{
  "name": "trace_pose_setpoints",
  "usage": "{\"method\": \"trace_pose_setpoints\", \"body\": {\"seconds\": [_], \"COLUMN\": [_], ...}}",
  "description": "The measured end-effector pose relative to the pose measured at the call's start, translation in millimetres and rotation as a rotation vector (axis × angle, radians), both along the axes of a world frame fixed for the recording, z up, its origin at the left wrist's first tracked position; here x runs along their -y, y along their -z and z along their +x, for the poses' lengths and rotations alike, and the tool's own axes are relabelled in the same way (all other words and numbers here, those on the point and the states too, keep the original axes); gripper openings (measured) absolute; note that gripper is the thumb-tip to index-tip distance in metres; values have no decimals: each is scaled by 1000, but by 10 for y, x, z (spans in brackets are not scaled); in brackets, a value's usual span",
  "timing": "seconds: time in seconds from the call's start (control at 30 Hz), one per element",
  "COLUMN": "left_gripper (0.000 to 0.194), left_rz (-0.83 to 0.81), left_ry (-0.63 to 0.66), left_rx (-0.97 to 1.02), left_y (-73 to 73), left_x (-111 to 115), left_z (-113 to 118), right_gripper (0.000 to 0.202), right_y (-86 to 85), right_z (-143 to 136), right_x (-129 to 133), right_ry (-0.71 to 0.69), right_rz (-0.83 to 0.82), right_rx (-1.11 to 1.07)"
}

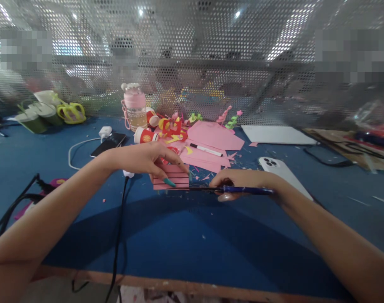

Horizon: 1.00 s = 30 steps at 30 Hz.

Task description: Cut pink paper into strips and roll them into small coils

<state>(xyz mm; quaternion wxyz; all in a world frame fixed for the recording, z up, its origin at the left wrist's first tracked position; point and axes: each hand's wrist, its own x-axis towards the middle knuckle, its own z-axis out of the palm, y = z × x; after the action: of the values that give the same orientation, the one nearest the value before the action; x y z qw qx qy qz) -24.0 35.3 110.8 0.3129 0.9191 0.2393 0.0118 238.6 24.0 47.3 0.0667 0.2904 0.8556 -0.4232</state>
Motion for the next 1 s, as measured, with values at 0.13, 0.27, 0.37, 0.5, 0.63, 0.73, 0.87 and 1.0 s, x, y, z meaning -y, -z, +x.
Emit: {"method": "trace_pose_setpoints", "body": {"seconds": [0.13,0.27,0.37,0.5,0.63,0.73,0.87,1.0], "left_gripper": [38,36,38,42,41,40,39,40], "left_rz": [-29,-56,-111,-152,-146,-133,-103,-104], "left_ry": [-8,9,13,5,13,11,10,19], "left_rx": [31,57,62,58,68,58,54,71], "left_y": [17,32,37,39,45,49,47,39], "left_x": [-12,-17,-12,-7,-11,-15,-17,-8], "left_z": [2,9,17,23,19,13,12,23], "right_gripper": [32,35,37,40,41,41,41,44], "right_y": [11,6,1,5,19,15,-20,-49], "right_z": [12,3,-3,0,5,5,-5,-18], "right_x": [-5,-3,-2,-7,-14,-12,0,2], "right_ry": [1,-22,-40,-53,-50,-45,-33,-31], "right_rz": [-9,-34,-45,-54,-63,-62,-78,-85], "right_rx": [1,-3,-18,-37,-59,-60,-50,-33]}}
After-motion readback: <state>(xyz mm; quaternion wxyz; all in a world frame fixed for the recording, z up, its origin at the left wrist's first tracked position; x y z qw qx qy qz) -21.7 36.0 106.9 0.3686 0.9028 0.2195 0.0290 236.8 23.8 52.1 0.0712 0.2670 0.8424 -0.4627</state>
